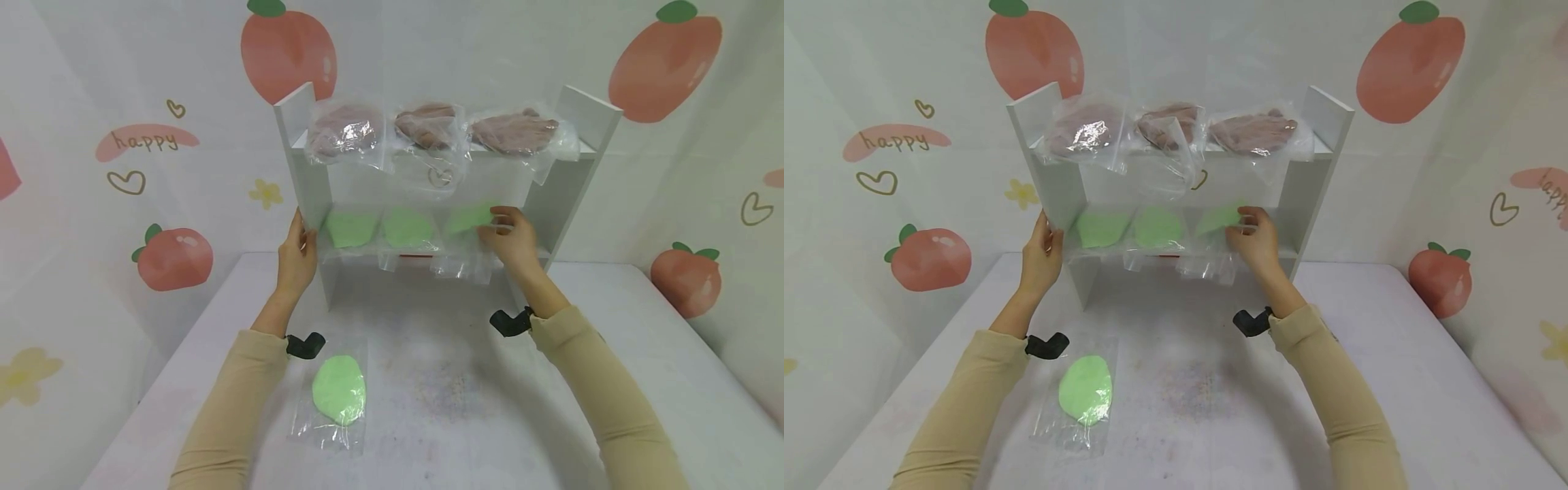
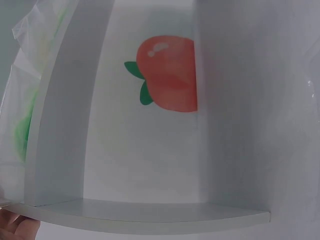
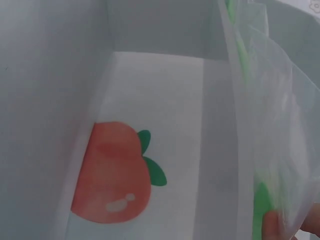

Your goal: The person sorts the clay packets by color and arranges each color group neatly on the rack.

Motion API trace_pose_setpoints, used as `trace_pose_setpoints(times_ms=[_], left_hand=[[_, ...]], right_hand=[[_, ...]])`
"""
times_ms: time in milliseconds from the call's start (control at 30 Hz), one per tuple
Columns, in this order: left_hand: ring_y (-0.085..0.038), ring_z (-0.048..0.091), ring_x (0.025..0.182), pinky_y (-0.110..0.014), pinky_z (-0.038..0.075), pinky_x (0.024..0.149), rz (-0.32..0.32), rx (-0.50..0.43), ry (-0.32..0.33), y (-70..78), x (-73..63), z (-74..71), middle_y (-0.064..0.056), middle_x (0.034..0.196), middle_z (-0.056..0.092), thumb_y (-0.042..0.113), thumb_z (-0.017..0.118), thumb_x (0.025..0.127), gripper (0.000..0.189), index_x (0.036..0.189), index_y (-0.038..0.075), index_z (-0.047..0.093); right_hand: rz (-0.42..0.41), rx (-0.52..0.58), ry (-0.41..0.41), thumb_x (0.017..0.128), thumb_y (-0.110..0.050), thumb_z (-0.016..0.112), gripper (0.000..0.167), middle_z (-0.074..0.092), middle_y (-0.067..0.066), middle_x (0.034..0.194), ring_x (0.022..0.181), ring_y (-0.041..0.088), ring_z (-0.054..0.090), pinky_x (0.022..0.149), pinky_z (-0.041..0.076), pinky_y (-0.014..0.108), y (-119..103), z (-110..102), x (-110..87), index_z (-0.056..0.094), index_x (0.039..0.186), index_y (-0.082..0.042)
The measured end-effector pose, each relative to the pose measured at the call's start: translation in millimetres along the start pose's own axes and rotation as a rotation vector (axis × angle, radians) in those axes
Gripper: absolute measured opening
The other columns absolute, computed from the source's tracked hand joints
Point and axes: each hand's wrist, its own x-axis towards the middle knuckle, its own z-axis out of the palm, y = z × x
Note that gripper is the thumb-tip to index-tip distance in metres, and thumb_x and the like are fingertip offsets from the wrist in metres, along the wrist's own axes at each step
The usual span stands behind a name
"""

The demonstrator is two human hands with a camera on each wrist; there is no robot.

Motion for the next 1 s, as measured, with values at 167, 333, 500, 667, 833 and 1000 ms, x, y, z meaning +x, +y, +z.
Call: trace_pose_setpoints(times_ms=[167,333,500,667,833,1000], left_hand=[[-0.044,0.047,0.125,-0.053,0.045,0.101,0.013,0.002,0.002,-1.1,0.1,0.3,-0.027,0.142,0.040,0.005,0.042,0.098,0.055,0.149,0.011,0.023],[-0.044,0.046,0.125,-0.053,0.045,0.101,0.010,0.002,-0.004,-0.8,0.3,0.2,-0.026,0.143,0.039,0.004,0.041,0.098,0.055,0.149,0.011,0.022],[-0.044,0.046,0.125,-0.052,0.045,0.101,0.009,-0.006,-0.002,-1.1,0.4,0.4,-0.026,0.143,0.039,0.004,0.041,0.098,0.055,0.149,0.010,0.023],[-0.044,0.047,0.124,-0.052,0.045,0.101,0.016,-0.007,0.004,-1.3,0.0,0.4,-0.026,0.142,0.040,0.003,0.042,0.098,0.054,0.149,0.010,0.024],[-0.045,0.046,0.124,-0.053,0.045,0.100,0.016,-0.011,0.006,-0.7,0.8,0.2,-0.027,0.142,0.040,0.001,0.042,0.097,0.056,0.149,0.009,0.023],[-0.044,0.046,0.125,-0.052,0.045,0.101,-0.003,-0.014,0.003,5.9,-0.8,-0.4,-0.027,0.142,0.040,0.001,0.041,0.097,0.054,0.148,0.007,0.024]], right_hand=[[-0.026,-0.041,0.024,0.088,-0.013,0.061,0.049,0.045,0.019,0.133,0.120,0.031,0.053,0.075,0.047,0.013,1,5,9.9,0.046,0.134,-0.004],[-0.098,-0.092,-0.006,0.088,-0.008,0.058,0.047,0.052,0.023,0.130,0.116,0.035,0.056,0.071,0.047,0.010,4,9,14.7,0.048,0.133,0.001],[-0.115,-0.165,-0.087,0.089,-0.009,0.056,0.051,0.049,0.022,0.136,0.119,0.036,0.053,0.090,0.053,0.036,5,11,15.0,0.043,0.137,0.001],[-0.129,-0.204,-0.126,0.090,-0.012,0.056,0.054,0.045,0.025,0.139,0.122,0.039,0.049,0.099,0.048,0.049,5,11,12.2,0.040,0.139,0.002],[-0.161,-0.200,-0.114,0.091,-0.013,0.056,0.051,0.045,0.027,0.138,0.122,0.040,0.048,0.102,0.046,0.050,5,6,4.7,0.042,0.138,0.002],[-0.201,-0.178,-0.119,0.092,-0.013,0.055,0.045,0.048,0.027,0.134,0.118,0.040,0.051,0.102,0.046,0.048,1,2,-9.4,0.046,0.133,0.004]])
